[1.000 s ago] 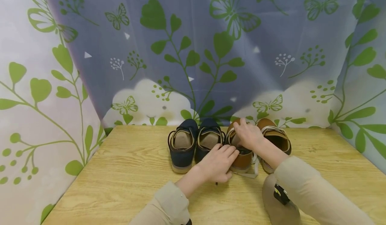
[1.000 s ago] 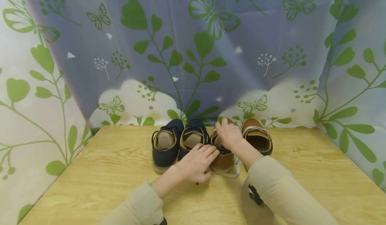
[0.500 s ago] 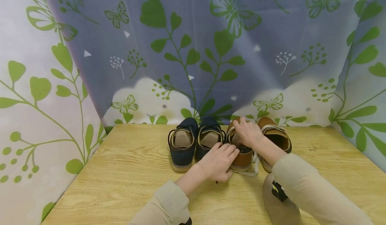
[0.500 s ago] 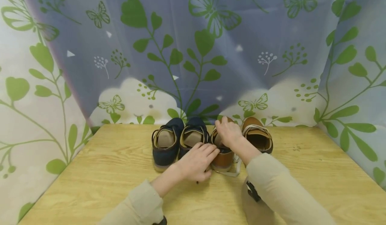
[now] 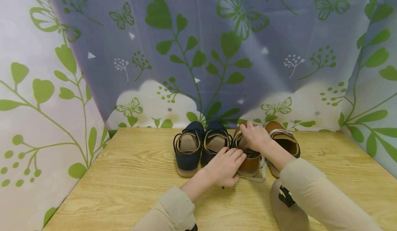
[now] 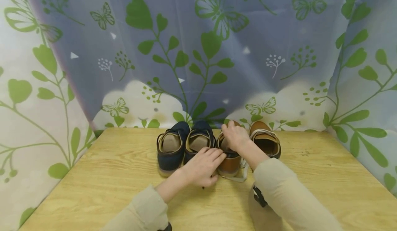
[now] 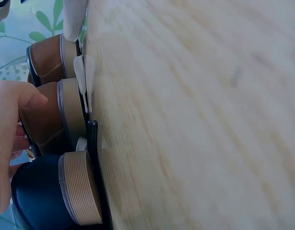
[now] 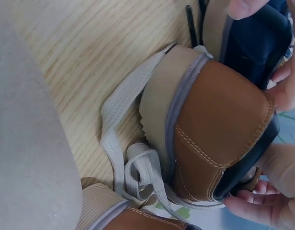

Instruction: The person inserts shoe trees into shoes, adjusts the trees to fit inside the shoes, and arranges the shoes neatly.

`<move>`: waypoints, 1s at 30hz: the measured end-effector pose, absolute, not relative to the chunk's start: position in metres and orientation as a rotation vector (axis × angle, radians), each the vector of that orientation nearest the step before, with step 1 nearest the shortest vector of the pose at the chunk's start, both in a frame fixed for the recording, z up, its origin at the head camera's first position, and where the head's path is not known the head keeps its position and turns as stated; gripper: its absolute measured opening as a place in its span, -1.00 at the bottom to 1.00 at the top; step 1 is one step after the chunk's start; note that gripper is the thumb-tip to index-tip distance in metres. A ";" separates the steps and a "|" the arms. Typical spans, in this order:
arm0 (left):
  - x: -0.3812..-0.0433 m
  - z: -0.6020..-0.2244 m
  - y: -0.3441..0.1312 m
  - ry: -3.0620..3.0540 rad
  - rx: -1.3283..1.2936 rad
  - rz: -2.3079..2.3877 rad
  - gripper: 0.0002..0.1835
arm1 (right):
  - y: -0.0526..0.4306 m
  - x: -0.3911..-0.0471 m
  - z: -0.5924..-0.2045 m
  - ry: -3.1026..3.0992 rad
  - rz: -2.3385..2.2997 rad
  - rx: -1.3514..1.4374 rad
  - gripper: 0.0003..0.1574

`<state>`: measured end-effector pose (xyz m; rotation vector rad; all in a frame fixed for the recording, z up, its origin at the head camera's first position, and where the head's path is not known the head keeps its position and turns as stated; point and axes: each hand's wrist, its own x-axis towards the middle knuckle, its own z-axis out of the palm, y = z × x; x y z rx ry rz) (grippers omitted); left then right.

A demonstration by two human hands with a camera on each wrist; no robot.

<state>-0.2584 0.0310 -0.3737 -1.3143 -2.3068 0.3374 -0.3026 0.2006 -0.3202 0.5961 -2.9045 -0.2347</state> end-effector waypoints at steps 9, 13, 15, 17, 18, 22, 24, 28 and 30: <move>-0.257 -0.371 0.031 -2.335 -1.317 0.337 -0.36 | 0.205 -0.299 -0.318 -2.873 -0.200 0.619 -0.50; -0.258 -0.371 0.030 -2.335 -1.324 0.330 -0.37 | 0.206 -0.297 -0.317 -2.853 -0.249 0.613 -0.56; -0.258 -0.371 0.030 -2.332 -1.323 0.323 -0.38 | 0.207 -0.297 -0.316 -2.847 -0.274 0.611 -0.61; -0.257 -0.370 0.030 -2.330 -1.318 0.313 -0.40 | 0.208 -0.296 -0.314 -2.845 -0.290 0.613 -0.67; -0.257 -0.371 0.030 -2.326 -1.315 0.308 -0.41 | 0.208 -0.296 -0.313 -2.842 -0.295 0.621 -0.70; -0.257 -0.372 0.030 -2.293 -1.296 0.302 -0.43 | 0.212 -0.294 -0.310 -2.842 -0.315 0.631 -0.72; -0.257 -0.372 0.031 -2.277 -1.288 0.303 -0.43 | 0.216 -0.293 -0.309 -2.842 -0.332 0.623 -0.70; -0.257 -0.371 0.032 -2.305 -1.276 0.322 -0.43 | 0.224 -0.289 -0.307 -2.847 -0.324 0.616 -0.73; -0.257 -0.371 0.032 -2.310 -1.273 0.323 -0.42 | 0.228 -0.286 -0.305 -2.855 -0.290 0.622 -0.72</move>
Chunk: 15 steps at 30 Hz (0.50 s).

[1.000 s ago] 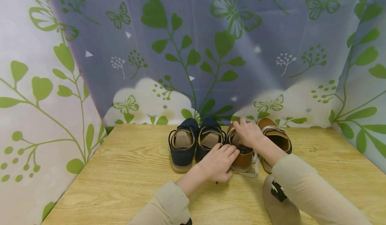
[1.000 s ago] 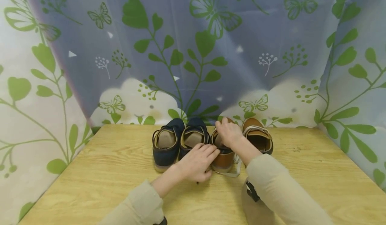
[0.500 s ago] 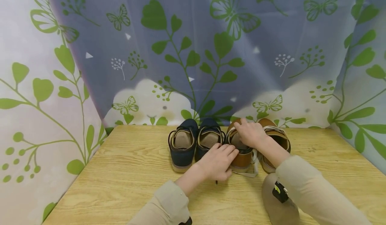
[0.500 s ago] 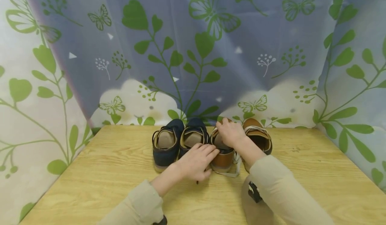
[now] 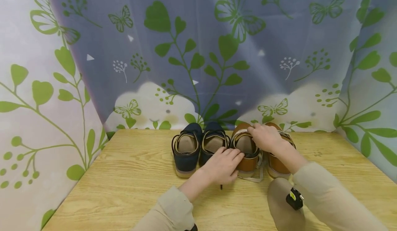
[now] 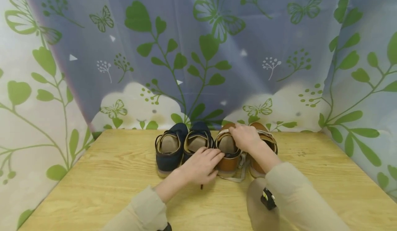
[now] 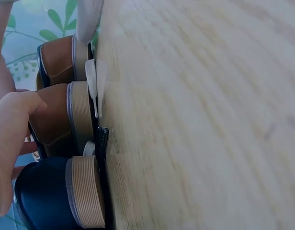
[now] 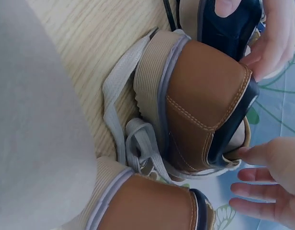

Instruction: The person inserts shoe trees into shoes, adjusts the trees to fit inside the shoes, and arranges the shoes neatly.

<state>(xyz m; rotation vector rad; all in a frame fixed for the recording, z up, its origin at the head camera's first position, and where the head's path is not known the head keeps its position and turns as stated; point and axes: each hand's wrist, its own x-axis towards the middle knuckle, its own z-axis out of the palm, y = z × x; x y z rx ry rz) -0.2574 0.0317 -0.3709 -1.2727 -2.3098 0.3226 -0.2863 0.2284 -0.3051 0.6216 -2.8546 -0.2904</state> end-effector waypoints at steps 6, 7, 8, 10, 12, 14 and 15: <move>-0.262 -0.373 0.031 -2.261 -1.280 0.295 -0.41 | 0.236 -0.279 -0.304 -2.850 -0.224 0.633 -0.68; -0.262 -0.373 0.031 -2.259 -1.282 0.294 -0.40 | 0.237 -0.278 -0.304 -2.848 -0.221 0.634 -0.69; -0.262 -0.373 0.032 -2.257 -1.284 0.292 -0.40 | 0.238 -0.277 -0.303 -2.849 -0.216 0.634 -0.69; -0.261 -0.374 0.032 -2.253 -1.288 0.297 -0.38 | 0.240 -0.275 -0.303 -2.861 -0.206 0.634 -0.68; -0.260 -0.374 0.033 -2.248 -1.291 0.306 -0.37 | 0.242 -0.272 -0.301 -2.876 -0.185 0.636 -0.66; -0.260 -0.374 0.033 -2.240 -1.294 0.319 -0.35 | 0.244 -0.269 -0.299 -2.890 -0.158 0.633 -0.62; -0.260 -0.374 0.034 -2.234 -1.298 0.320 -0.35 | 0.245 -0.267 -0.298 -2.893 -0.143 0.630 -0.61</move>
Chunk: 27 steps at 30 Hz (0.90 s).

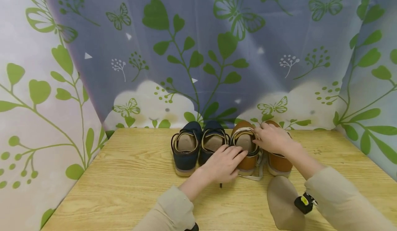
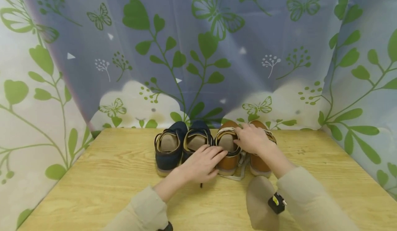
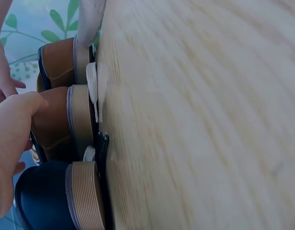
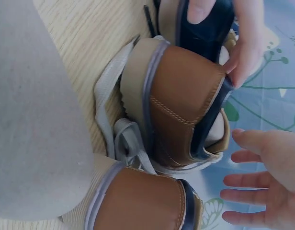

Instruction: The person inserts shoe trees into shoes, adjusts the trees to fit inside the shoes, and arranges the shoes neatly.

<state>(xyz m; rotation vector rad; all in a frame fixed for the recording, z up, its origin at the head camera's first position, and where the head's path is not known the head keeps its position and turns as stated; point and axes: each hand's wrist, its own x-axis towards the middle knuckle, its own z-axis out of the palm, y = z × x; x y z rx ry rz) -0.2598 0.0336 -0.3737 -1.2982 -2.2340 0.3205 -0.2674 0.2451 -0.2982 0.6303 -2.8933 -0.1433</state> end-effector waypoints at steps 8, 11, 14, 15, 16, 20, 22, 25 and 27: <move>-0.259 -0.373 0.042 -2.185 -1.327 0.291 -0.38 | 0.257 -0.253 -0.291 -2.871 -0.054 0.592 -0.54; -0.259 -0.373 0.045 -2.179 -1.330 0.283 -0.38 | 0.260 -0.249 -0.289 -2.865 -0.043 0.584 -0.55; -0.258 -0.374 0.047 -2.182 -1.334 0.272 -0.38 | 0.263 -0.244 -0.288 -2.864 -0.031 0.569 -0.55; -0.258 -0.374 0.048 -2.189 -1.336 0.271 -0.37 | 0.264 -0.242 -0.287 -2.864 -0.028 0.564 -0.54; -0.257 -0.374 0.048 -2.190 -1.336 0.269 -0.37 | 0.265 -0.240 -0.287 -2.865 -0.023 0.562 -0.54; -0.258 -0.374 0.049 -2.199 -1.329 0.264 -0.39 | 0.269 -0.233 -0.286 -2.879 -0.004 0.551 -0.50; -0.258 -0.374 0.050 -2.198 -1.325 0.270 -0.40 | 0.270 -0.229 -0.285 -2.891 0.004 0.548 -0.49; -0.258 -0.373 0.051 -2.189 -1.323 0.267 -0.42 | 0.271 -0.223 -0.284 -2.910 0.015 0.547 -0.45; -0.258 -0.373 0.051 -2.186 -1.325 0.257 -0.44 | 0.272 -0.218 -0.284 -2.916 0.027 0.550 -0.43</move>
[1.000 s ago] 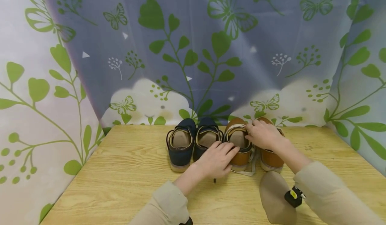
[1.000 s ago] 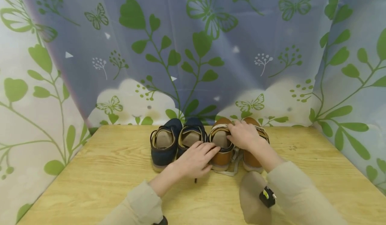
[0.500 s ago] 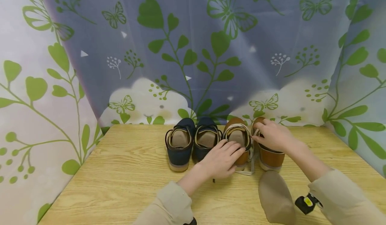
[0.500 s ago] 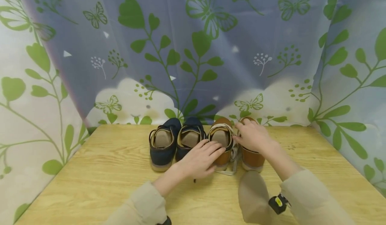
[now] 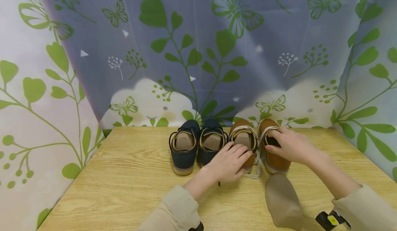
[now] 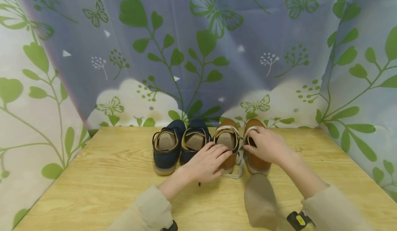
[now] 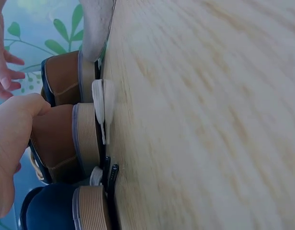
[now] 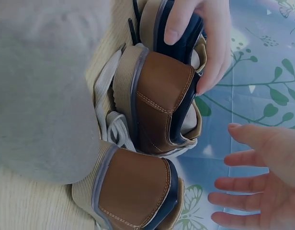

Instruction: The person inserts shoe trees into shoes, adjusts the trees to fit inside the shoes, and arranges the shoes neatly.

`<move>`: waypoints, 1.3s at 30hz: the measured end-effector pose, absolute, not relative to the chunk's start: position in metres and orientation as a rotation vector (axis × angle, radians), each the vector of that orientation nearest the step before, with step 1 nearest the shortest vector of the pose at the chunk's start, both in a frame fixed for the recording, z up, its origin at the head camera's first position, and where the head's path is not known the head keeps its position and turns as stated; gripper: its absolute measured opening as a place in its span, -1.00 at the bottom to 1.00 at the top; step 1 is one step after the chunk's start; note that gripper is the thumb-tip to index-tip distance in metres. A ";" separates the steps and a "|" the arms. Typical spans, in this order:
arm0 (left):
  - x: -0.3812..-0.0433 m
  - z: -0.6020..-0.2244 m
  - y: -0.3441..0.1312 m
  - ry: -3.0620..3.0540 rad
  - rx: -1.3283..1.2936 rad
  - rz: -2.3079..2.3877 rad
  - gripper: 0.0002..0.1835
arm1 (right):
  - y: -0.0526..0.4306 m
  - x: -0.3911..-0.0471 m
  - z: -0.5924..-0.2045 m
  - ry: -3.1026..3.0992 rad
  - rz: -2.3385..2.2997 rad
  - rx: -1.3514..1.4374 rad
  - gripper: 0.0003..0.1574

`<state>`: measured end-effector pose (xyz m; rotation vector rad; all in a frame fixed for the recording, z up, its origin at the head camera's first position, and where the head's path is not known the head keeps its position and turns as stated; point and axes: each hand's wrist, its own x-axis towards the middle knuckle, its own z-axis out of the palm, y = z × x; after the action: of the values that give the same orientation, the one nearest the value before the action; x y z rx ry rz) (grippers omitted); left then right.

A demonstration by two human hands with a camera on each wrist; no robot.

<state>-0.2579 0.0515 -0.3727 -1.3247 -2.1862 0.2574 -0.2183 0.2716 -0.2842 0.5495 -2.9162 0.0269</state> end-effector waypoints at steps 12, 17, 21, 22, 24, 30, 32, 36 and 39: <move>-0.257 -0.372 0.056 -2.202 -1.309 0.213 -0.47 | 0.275 -0.194 -0.294 -2.964 0.123 0.544 -0.37; -0.257 -0.371 0.057 -2.209 -1.308 0.221 -0.47 | 0.276 -0.186 -0.297 -3.039 0.155 0.521 -0.20; -0.257 -0.371 0.057 -2.218 -1.305 0.222 -0.48 | 0.274 -0.180 -0.302 -3.124 0.148 0.492 -0.19; -0.257 -0.371 0.058 -2.220 -1.303 0.221 -0.48 | 0.273 -0.178 -0.303 -3.146 0.157 0.493 -0.24; -0.257 -0.370 0.058 -2.225 -1.302 0.220 -0.48 | 0.271 -0.174 -0.306 -3.195 0.191 0.481 -0.33; -0.257 -0.372 0.058 -2.228 -1.305 0.213 -0.48 | 0.268 -0.166 -0.314 -3.247 0.198 0.466 -0.38; -0.258 -0.372 0.058 -2.226 -1.306 0.208 -0.48 | 0.267 -0.165 -0.318 -3.235 0.158 0.464 -0.33; -0.257 -0.372 0.058 -2.242 -1.308 0.207 -0.48 | 0.266 -0.161 -0.324 -3.215 0.080 0.443 -0.22; -0.256 -0.371 0.058 -2.265 -1.308 0.213 -0.47 | 0.266 -0.157 -0.329 -3.218 0.026 0.416 -0.12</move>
<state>-0.2563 0.0585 -0.3714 -1.3082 -2.2645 0.2131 -0.1569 0.2657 -0.3291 0.4158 -3.2176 0.0255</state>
